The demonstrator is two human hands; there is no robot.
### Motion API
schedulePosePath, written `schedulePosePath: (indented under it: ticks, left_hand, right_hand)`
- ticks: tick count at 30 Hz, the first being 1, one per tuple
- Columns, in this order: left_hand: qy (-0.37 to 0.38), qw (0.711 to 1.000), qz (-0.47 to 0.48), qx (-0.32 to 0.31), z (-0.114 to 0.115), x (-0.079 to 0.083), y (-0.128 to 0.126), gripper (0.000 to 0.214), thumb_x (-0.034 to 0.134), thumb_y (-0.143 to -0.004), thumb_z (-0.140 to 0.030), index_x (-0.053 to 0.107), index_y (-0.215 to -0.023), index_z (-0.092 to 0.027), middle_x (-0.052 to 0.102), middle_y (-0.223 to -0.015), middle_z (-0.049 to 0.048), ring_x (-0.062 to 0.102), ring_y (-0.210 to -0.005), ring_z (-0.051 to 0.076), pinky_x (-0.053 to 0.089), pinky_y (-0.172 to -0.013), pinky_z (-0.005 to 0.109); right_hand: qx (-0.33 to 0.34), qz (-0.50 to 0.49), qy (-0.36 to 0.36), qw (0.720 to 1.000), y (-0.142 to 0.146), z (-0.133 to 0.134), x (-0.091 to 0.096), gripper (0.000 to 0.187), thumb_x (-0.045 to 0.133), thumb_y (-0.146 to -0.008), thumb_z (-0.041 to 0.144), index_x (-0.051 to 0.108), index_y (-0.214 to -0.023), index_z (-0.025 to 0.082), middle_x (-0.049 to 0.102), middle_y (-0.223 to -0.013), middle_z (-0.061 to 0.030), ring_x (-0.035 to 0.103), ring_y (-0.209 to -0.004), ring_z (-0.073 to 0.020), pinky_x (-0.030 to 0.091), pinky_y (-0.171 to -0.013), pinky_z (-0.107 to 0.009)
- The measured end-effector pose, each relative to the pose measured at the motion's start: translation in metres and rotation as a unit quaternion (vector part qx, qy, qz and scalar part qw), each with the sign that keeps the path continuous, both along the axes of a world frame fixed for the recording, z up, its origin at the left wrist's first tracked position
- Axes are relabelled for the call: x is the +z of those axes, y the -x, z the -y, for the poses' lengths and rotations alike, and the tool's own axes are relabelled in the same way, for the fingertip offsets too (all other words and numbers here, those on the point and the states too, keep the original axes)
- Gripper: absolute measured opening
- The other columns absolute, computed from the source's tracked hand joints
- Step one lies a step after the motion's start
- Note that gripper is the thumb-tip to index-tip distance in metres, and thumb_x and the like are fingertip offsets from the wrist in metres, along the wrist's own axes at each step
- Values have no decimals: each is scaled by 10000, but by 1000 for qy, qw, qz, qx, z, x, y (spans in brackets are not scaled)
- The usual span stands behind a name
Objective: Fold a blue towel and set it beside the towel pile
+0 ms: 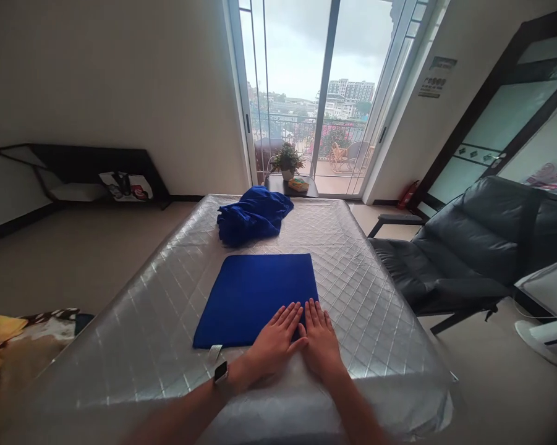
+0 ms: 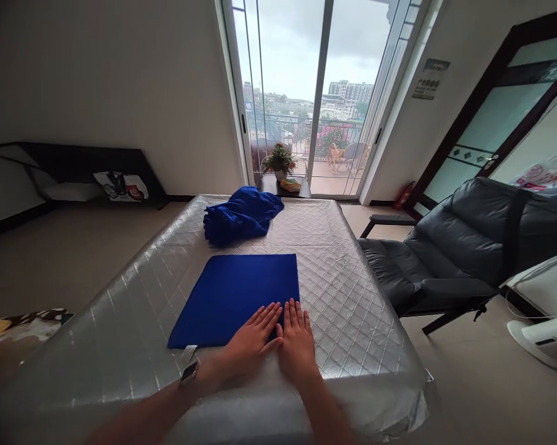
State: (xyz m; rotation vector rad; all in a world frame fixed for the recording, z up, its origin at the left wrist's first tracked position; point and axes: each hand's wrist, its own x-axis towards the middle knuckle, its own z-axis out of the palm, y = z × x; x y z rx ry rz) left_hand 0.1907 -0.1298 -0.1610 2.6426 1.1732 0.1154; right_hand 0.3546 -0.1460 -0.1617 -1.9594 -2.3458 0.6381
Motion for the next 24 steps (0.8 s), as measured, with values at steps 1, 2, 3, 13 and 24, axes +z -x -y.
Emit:
schedulePosePath:
  ticks: [1, 2, 3, 13, 24]
  left_hand:
    - [-7, 1000, -4, 6, 2, -3, 6, 700, 228, -1015, -559, 45, -1572, -178, 203, -1620, 84, 188, -1496, 207, 216, -1217, 419]
    - [-13, 1000, -11, 17, 4, -6, 14, 703, 241, -1013, -562, 31, -1571, -189, 203, -1622, 78, 194, -1495, 211, 222, -1214, 423]
    - [-18, 999, -19, 32, 6, -9, 25, 707, 254, -1011, -566, 22, -1570, -201, 204, -1623, 71, 200, -1493, 214, 227, -1211, 426]
    - [-32, 955, -112, 274, 35, -20, 135, 686, 214, -1013, -554, 151, -1561, -146, 233, -1610, 94, 212, -1490, 245, 257, -1191, 476]
    - [-49, 940, -99, 323, 47, -15, 138, 766, 230, -984, -604, 189, -1553, -93, 235, -1604, 123, 217, -1488, 261, 215, -1208, 486]
  right_hand:
    - [-4, -2, 3, 1000, 0, 0, 1, 570, 195, -1038, 378, 184, -1557, 142, 67, -1623, -33, 22, -1510, -190, 80, -1229, -419]
    - [-10, -5, 5, 1000, 0, 0, 2, 580, 195, -1039, 393, 171, -1556, 132, 64, -1622, -36, 34, -1510, -190, 84, -1230, -418]
    - [-14, -9, 6, 1000, 0, 0, 3, 588, 193, -1040, 408, 159, -1556, 126, 60, -1621, -38, 44, -1510, -189, 87, -1231, -416]
    - [-25, -22, 4, 999, 1, -1, -1, 608, 202, -1039, 445, 147, -1557, 132, 61, -1620, -36, 41, -1509, -186, 80, -1234, -419]
    - [-8, 40, 28, 999, 4, -6, 10, 619, 172, -1037, 457, 153, -1561, 127, 79, -1622, -42, 57, -1511, -199, 94, -1226, -425]
